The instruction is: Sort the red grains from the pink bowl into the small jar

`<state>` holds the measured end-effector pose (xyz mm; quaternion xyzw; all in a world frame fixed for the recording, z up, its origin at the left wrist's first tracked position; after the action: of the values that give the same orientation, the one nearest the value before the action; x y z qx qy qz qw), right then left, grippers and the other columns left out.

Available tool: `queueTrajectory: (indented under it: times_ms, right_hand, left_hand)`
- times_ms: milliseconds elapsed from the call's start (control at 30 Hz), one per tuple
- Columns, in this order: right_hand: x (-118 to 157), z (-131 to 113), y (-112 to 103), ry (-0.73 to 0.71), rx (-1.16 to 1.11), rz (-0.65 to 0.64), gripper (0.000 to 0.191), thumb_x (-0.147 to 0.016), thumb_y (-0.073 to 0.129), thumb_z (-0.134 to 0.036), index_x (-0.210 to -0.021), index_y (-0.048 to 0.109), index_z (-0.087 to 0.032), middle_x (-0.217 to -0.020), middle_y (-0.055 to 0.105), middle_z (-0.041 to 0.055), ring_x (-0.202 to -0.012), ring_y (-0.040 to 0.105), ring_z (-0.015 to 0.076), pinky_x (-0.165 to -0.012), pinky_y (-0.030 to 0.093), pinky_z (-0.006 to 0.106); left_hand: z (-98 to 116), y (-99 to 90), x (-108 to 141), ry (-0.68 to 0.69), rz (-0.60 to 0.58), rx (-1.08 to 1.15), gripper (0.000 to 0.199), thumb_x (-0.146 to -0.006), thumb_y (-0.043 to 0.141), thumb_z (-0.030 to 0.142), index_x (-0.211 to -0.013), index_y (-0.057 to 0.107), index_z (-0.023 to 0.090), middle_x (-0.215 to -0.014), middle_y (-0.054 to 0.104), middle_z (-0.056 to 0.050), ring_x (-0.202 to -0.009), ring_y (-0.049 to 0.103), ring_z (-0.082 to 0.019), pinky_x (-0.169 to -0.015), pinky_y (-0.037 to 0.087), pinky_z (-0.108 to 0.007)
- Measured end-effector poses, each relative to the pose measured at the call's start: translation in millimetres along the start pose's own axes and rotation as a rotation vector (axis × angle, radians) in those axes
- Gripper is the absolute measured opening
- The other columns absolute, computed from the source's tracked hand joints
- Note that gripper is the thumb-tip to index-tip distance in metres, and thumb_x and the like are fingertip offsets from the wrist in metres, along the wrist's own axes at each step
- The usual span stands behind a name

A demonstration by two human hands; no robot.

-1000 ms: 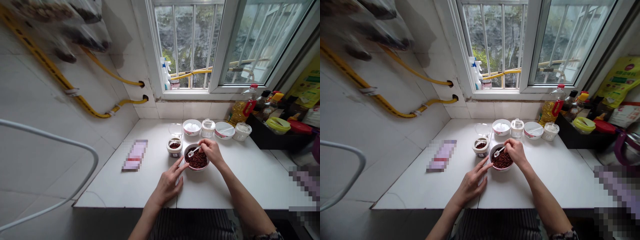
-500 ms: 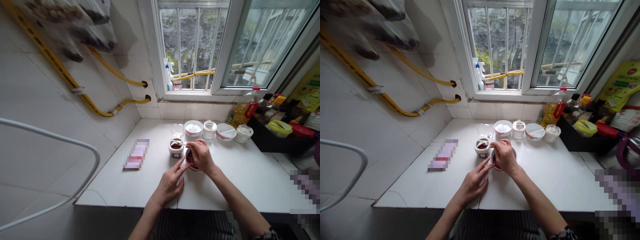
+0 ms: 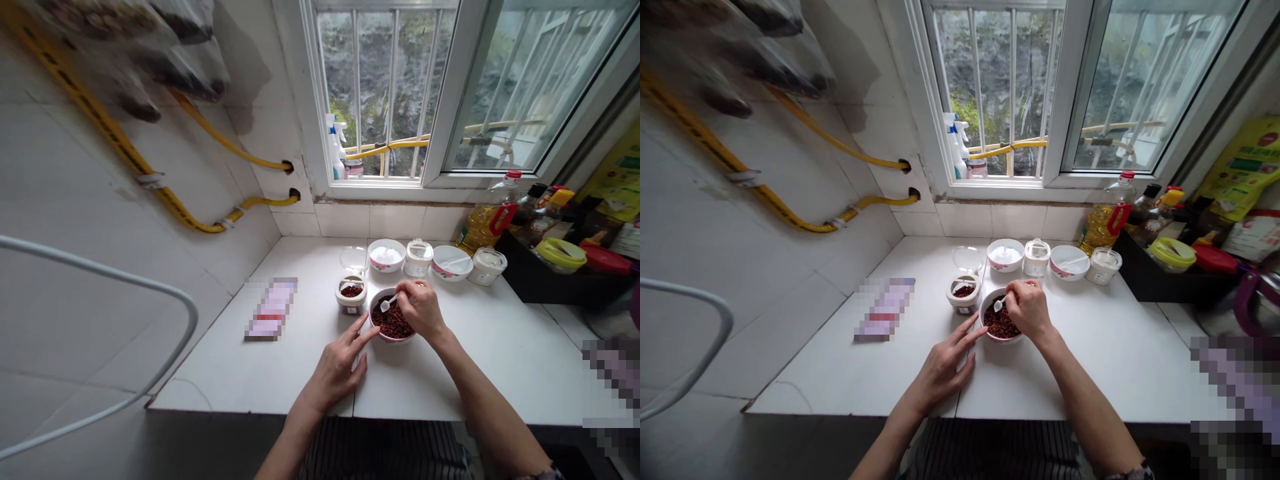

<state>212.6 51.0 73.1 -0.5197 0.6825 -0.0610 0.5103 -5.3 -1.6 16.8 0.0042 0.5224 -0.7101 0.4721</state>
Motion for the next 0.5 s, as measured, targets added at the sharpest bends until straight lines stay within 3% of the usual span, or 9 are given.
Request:
queueTrajectory:
  times_ms: [167,367,500]
  right_hand:
    - [1.2,-4.5,8.0,0.073,-0.069,-0.076,0.020,-0.081,0.048,-0.017,-0.069,0.064,-0.023,-0.071,0.074,0.0038,-0.071,0.064,0.0204,-0.085,0.049,0.036]
    - [-3.9,2.8,-0.1,0.393,-0.419,-0.125,0.016,-0.075,0.049,-0.024,-0.071,0.064,-0.022,-0.054,0.067,-0.0004,-0.053,0.062,0.0173,-0.059,0.049,0.028]
    - [-7.0,4.6,-2.8,0.525,-0.586,-0.113,0.015,-0.069,0.051,-0.028,-0.069,0.064,-0.021,-0.051,0.065,-0.0012,-0.050,0.061,0.0165,-0.056,0.049,0.027]
  left_hand:
    - [-1.1,1.6,0.8,-0.003,0.002,0.011,0.070,-0.085,0.048,0.003,-0.150,0.039,0.030,-0.160,0.035,-0.010,-0.132,0.055,-0.024,-0.102,0.054,-0.036]
    - [0.2,-0.1,0.4,0.003,0.007,0.012,0.070,-0.085,0.048,0.004,-0.149,0.040,0.030,-0.158,0.038,-0.010,-0.130,0.057,-0.023,-0.101,0.055,-0.036]
    - [0.0,0.0,0.1,0.003,0.008,0.011,0.069,-0.086,0.048,0.004,-0.149,0.040,0.030,-0.158,0.037,-0.009,-0.132,0.055,-0.024,-0.101,0.054,-0.036]
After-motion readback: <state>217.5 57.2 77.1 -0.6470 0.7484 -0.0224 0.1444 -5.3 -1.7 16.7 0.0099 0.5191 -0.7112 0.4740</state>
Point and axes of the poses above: each hand's wrist, its own x-axis away from the middle knuckle, its own y-axis out of the palm, z = x × y, the point moved 1 cm from there along -x, towards the middle knuckle
